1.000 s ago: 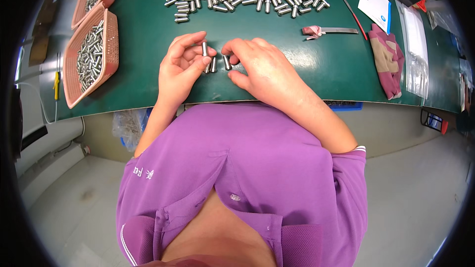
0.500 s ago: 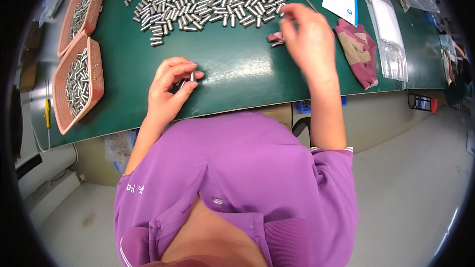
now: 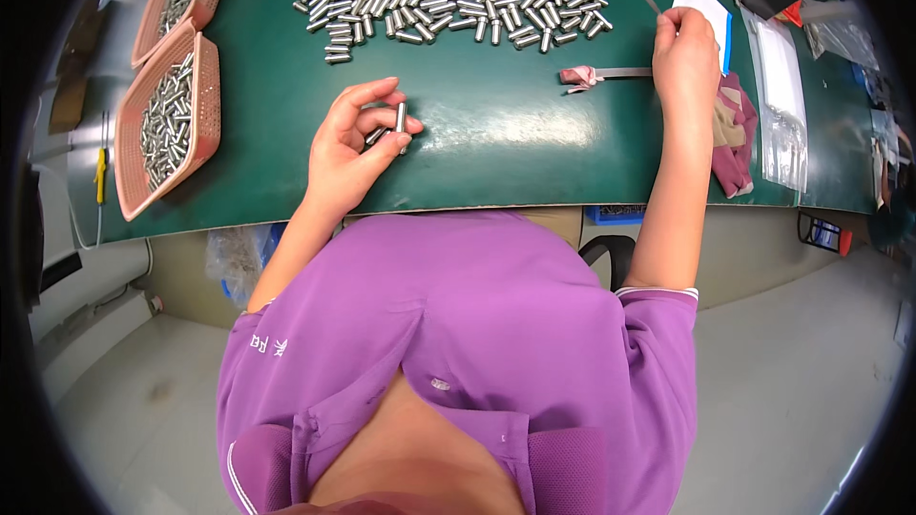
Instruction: The person aligns small metal cylindrical components on a workbench guide, inspecting each one by hand.
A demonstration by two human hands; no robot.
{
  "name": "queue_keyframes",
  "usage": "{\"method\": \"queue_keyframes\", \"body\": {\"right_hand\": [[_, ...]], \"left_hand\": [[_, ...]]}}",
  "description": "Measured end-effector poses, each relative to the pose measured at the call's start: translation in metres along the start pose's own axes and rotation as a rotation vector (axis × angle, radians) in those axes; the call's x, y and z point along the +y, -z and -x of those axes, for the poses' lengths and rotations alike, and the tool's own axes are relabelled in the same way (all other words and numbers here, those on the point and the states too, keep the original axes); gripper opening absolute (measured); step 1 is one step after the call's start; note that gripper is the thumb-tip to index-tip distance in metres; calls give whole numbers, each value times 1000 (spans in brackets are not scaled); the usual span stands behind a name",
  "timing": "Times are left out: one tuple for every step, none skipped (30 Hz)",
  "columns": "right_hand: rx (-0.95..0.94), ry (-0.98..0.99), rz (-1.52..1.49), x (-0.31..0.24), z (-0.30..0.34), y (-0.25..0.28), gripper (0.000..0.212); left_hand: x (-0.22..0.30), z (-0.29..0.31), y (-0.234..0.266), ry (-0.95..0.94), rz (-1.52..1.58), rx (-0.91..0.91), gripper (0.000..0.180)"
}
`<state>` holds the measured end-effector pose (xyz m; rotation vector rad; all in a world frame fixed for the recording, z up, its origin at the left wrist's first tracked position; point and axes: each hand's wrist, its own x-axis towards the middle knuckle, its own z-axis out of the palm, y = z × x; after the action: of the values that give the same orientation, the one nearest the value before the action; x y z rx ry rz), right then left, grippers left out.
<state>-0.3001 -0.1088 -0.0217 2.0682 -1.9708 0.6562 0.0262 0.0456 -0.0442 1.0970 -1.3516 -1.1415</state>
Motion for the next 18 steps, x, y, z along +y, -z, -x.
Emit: {"method": "queue_keyframes", "body": {"right_hand": [[3,-3,-320,-16,2,5,17],[10,-19,-624,-31,8,14,15],[-80,12,-792,-43,16,21,15],[-172,43,-958,-55,24,28,16],[-250,77,-1003,-66,32,33,22],[-385,7,-1124,-80,43,40,23],[-410,98,-1056,-89,51,43,20],[-433,186,-984,-94,56,44,17],[-474,253,-898,-96,59,44,15],[-514,320,-810,-98,61,43,15],[-471,350,-790,-99,64,38,16],[-472,349,-791,-99,65,36,16],[-473,294,-806,-99,65,34,16],[-475,239,-821,-99,65,33,16],[-545,136,-846,-99,64,35,18],[-546,137,-845,-98,64,35,18],[-534,135,-846,-98,64,35,17],[-523,133,-847,-98,65,35,16]], "left_hand": [[0,2,0,17,3,21,49],[-1,2,0,19,5,20,49],[-2,1,1,50,26,31,51],[-2,0,1,81,46,42,54],[-2,-1,1,81,46,39,54],[-1,-1,0,111,86,52,55],[0,-1,0,141,127,66,56],[1,-1,-1,144,127,67,56],[1,-2,-1,150,126,67,57],[1,-2,0,155,124,67,57],[1,-3,0,157,125,66,57],[0,-3,0,165,120,70,54],[-1,-3,0,173,115,73,51],[-1,-3,0,174,116,74,51],[-1,-3,0,162,98,78,47],[-1,-4,0,150,79,82,43],[-1,-4,0,150,80,82,43],[-1,-4,0,150,108,86,40]]}}
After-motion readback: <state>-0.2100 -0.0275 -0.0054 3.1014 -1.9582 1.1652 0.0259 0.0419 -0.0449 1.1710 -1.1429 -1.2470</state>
